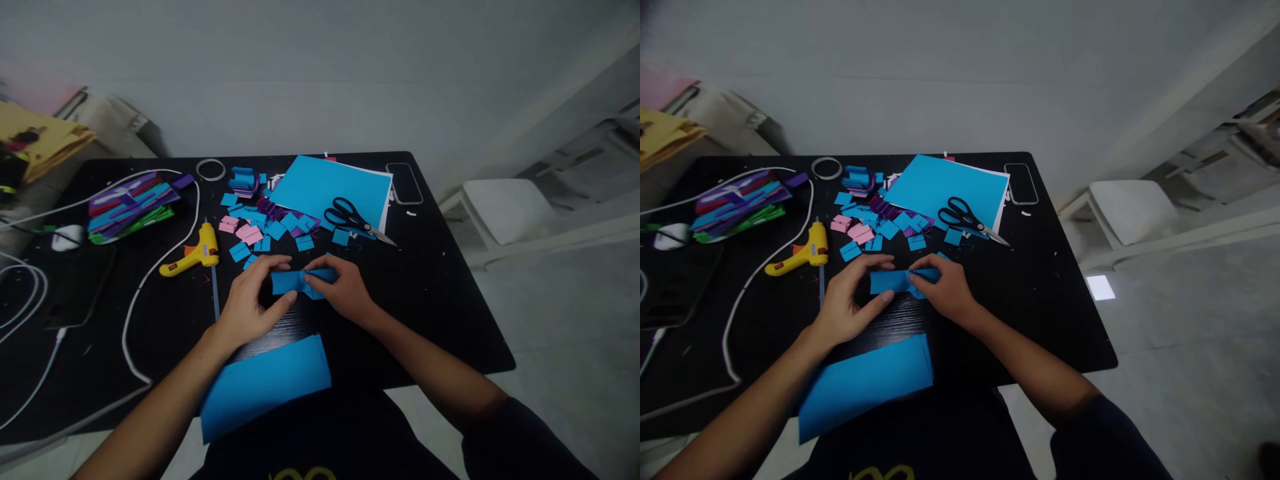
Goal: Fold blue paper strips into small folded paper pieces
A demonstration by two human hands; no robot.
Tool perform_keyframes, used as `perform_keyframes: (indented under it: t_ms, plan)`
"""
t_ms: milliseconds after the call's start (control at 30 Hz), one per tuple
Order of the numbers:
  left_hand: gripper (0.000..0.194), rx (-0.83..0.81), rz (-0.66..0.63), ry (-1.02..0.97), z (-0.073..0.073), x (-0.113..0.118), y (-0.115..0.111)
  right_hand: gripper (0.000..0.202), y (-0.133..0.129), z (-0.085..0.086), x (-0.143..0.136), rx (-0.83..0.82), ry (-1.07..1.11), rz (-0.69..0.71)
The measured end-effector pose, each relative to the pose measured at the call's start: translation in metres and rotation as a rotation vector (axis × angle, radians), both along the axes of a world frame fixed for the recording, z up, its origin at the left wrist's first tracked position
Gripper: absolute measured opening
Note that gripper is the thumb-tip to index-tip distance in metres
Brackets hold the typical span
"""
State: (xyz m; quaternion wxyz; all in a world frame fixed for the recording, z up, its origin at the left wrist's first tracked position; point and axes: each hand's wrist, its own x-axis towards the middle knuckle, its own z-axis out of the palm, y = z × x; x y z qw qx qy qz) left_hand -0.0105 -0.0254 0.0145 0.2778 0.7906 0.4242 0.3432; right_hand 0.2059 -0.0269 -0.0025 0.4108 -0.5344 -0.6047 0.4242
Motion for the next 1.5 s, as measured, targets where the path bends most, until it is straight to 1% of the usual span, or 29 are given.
perform_keyframes:
  t_ms: [67, 133, 233, 367, 467, 667, 833, 967, 1133, 1300, 1500]
  plan:
    - [0.053, -0.052, 0.042, -0.032, -0.002, 0.002, -0.001, 0.012, 0.003, -0.001, 0.001, -0.059, 0.074, -0.019]
    - [0.052, -0.115, 0.116, -0.063, -0.005, 0.006, -0.003, 0.016, 0.005, -0.003, 0.001, -0.116, 0.159, -0.034]
    - [0.040, -0.185, 0.234, -0.085, -0.011, 0.016, -0.007, 0.023, 0.005, -0.006, -0.003, -0.193, 0.266, -0.039]
    - [0.026, -0.211, 0.285, -0.131, -0.019, 0.026, -0.010, 0.029, 0.001, -0.009, -0.010, -0.214, 0.336, -0.019]
    - [0.020, -0.219, 0.286, -0.195, -0.022, 0.027, -0.009, 0.029, -0.002, -0.011, -0.013, -0.224, 0.371, -0.013]
    - [0.020, -0.272, 0.283, -0.249, -0.025, 0.025, -0.005, 0.025, -0.004, -0.011, -0.015, -0.228, 0.389, -0.011]
    - [0.016, -0.270, 0.288, -0.277, -0.025, 0.025, -0.006, 0.018, -0.007, -0.007, -0.015, -0.196, 0.381, 0.003]
    - [0.015, -0.276, 0.272, -0.264, -0.022, 0.026, -0.008, 0.013, -0.007, -0.004, -0.014, -0.182, 0.359, 0.013]
    - [0.016, -0.291, 0.257, -0.232, -0.018, 0.027, -0.010, 0.014, -0.006, -0.004, -0.013, -0.218, 0.378, 0.010]
    - [0.019, -0.273, 0.270, -0.261, -0.021, 0.025, -0.009, 0.020, -0.006, -0.002, -0.012, -0.265, 0.398, -0.003]
    - [0.014, -0.249, 0.280, -0.273, -0.022, 0.027, -0.009, 0.020, -0.007, -0.001, -0.013, -0.290, 0.415, 0.001]
